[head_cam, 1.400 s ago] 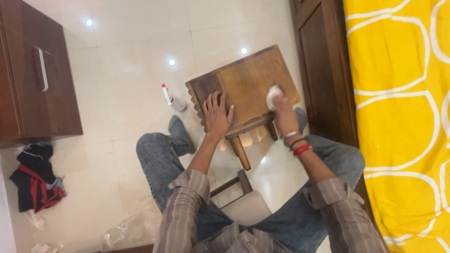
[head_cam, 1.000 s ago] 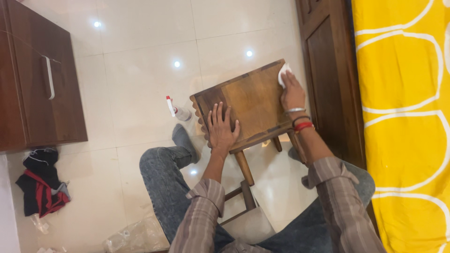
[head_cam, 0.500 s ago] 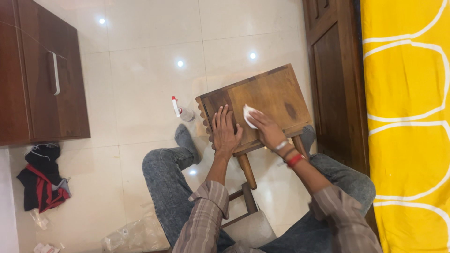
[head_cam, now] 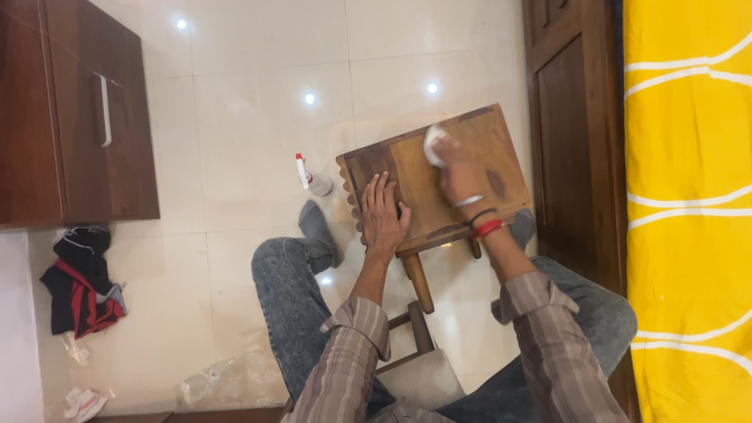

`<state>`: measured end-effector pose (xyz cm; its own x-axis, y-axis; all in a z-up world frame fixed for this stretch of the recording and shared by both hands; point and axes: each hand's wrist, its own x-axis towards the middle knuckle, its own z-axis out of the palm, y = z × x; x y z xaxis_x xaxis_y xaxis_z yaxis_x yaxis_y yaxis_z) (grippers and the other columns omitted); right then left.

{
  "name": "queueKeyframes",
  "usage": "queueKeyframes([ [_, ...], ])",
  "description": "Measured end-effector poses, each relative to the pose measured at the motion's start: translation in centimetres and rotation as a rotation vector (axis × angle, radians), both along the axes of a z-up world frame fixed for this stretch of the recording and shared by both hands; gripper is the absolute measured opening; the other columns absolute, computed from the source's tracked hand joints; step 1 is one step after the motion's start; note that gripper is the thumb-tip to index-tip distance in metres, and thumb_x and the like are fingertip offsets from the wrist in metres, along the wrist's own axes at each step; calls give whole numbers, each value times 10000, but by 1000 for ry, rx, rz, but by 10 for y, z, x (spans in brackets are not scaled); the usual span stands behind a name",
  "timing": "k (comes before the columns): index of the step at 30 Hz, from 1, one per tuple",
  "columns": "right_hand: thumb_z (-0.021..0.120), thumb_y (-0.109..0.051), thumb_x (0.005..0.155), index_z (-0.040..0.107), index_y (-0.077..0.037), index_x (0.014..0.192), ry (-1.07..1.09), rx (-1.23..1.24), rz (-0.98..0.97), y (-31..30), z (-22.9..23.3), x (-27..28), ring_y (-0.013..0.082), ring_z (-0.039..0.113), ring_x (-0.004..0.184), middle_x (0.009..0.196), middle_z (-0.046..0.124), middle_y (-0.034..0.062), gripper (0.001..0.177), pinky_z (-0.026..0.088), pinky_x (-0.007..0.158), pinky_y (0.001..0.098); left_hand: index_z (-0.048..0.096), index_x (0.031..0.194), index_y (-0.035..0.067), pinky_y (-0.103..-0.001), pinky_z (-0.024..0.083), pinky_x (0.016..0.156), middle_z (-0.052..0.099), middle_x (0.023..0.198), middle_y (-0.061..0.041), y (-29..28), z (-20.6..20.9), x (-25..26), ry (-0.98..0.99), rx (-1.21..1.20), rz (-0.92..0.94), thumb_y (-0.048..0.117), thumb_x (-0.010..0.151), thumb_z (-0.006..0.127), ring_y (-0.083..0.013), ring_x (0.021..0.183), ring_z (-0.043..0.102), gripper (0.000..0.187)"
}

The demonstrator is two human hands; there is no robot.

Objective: The person wipes the surfaces of a small wooden stool and a tall wooden wardrobe using a white cloth and a spray bottle. They clean the top, sides, and interior of the stool, then move to the wardrobe to wipe its doors and lower frame.

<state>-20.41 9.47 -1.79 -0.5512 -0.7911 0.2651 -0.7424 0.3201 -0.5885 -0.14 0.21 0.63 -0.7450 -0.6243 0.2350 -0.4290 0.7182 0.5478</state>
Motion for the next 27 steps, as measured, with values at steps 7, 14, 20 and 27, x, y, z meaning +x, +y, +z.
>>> queueKeyframes([
  [7, 630, 102, 766, 618, -92, 1364, -89, 149, 210, 65, 9, 65, 370, 467, 1409, 1489, 535, 186, 629, 376, 1193, 446, 574, 1301, -38, -498, 352, 1199, 505, 1484, -181, -3, -6, -2, 70, 27, 47, 74, 852, 604, -358, 1438, 420, 463],
  [14, 525, 137, 862, 628, -102, 1381, 52, 79, -184, 40, -2, -21, 347, 491, 1454, 1502, 570, 161, 581, 322, 1288, 443, 609, 1261, -14, -501, 363, 1197, 516, 1473, -176, -2, -6, -1, 78, 16, 61, 66, 844, 607, -365, 1422, 443, 424],
  [20, 580, 38, 914, 590, -61, 1418, 26, -19, 99, -55, -13, 22, 379, 456, 1448, 1507, 547, 173, 513, 300, 1262, 491, 494, 1384, -13, -533, 324, 1222, 422, 1554, -189, -2, -5, 1, 144, 47, 101, 155, 927, 615, -392, 1459, 384, 502],
  [27, 606, -12, 900, 539, -68, 1459, -8, 23, 466, -105, -2, 52, 374, 392, 1476, 1545, 489, 182, 565, 263, 1251, 506, 364, 1511, -16, -583, 258, 1252, 367, 1591, -221, -6, -1, 5, 220, 44, 105, 340, 992, 572, -436, 1487, 345, 662],
])
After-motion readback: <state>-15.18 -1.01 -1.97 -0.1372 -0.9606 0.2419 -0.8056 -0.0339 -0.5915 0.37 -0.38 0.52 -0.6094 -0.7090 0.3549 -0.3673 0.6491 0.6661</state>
